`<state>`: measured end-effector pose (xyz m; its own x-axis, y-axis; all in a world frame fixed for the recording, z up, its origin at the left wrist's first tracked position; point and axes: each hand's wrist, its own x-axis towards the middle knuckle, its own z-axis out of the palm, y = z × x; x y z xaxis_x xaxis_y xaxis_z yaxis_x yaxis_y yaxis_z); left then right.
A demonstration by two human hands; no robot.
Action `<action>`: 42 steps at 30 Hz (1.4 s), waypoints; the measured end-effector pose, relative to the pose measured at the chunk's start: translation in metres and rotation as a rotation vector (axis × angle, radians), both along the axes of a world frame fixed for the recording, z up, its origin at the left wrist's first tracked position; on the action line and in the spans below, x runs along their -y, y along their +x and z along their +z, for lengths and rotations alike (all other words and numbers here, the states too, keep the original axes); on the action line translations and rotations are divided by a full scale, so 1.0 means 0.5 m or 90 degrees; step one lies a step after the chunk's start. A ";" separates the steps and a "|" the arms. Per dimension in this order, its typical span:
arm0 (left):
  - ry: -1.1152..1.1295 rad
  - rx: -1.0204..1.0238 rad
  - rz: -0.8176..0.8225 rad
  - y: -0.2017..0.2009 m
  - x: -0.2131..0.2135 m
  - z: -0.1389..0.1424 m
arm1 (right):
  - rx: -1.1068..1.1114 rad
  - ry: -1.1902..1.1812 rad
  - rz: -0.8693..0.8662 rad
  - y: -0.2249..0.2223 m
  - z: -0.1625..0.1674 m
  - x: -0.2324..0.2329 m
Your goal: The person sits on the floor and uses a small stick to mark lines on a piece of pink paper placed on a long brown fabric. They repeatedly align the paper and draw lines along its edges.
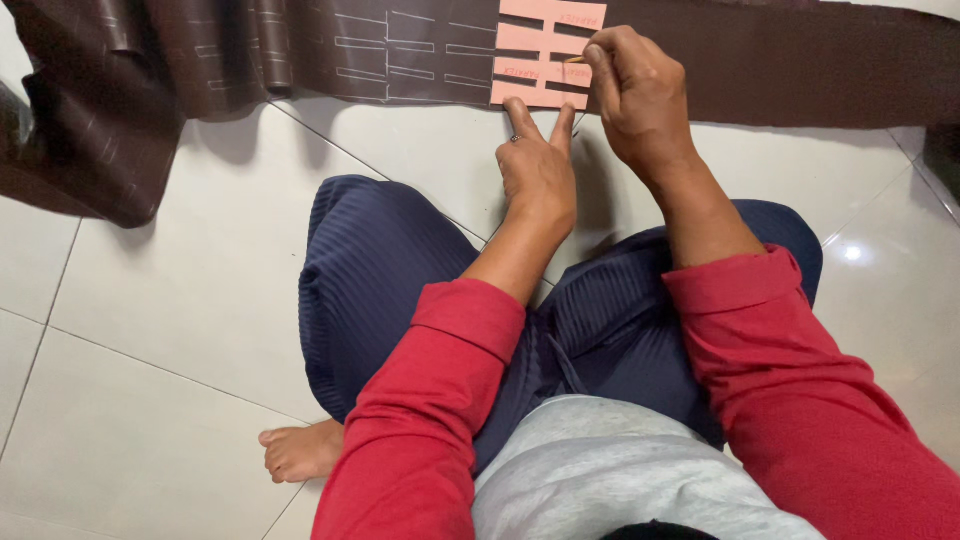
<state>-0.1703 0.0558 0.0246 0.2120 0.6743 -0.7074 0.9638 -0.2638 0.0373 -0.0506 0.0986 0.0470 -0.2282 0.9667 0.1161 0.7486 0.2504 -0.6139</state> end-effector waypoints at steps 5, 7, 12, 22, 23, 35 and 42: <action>0.019 -0.006 0.001 -0.001 -0.001 -0.005 | 0.014 -0.020 -0.041 0.026 0.010 0.009; 0.023 -0.010 -0.003 0.000 0.000 -0.008 | 0.017 -0.032 -0.060 0.031 0.010 0.011; 0.015 -0.005 -0.008 -0.003 0.000 -0.011 | 0.022 -0.010 -0.061 0.035 0.005 0.012; 0.027 -0.006 -0.005 -0.006 0.003 -0.012 | 0.046 -0.006 -0.071 0.040 0.001 0.015; 0.032 -0.006 -0.005 -0.007 0.003 -0.010 | 0.046 -0.008 -0.070 0.039 0.001 0.015; -0.005 -0.003 -0.023 -0.013 -0.006 0.004 | 0.041 -0.021 -0.026 0.029 0.017 0.041; 0.001 -0.002 -0.022 -0.011 -0.003 -0.002 | 0.040 -0.033 -0.032 0.030 0.017 0.038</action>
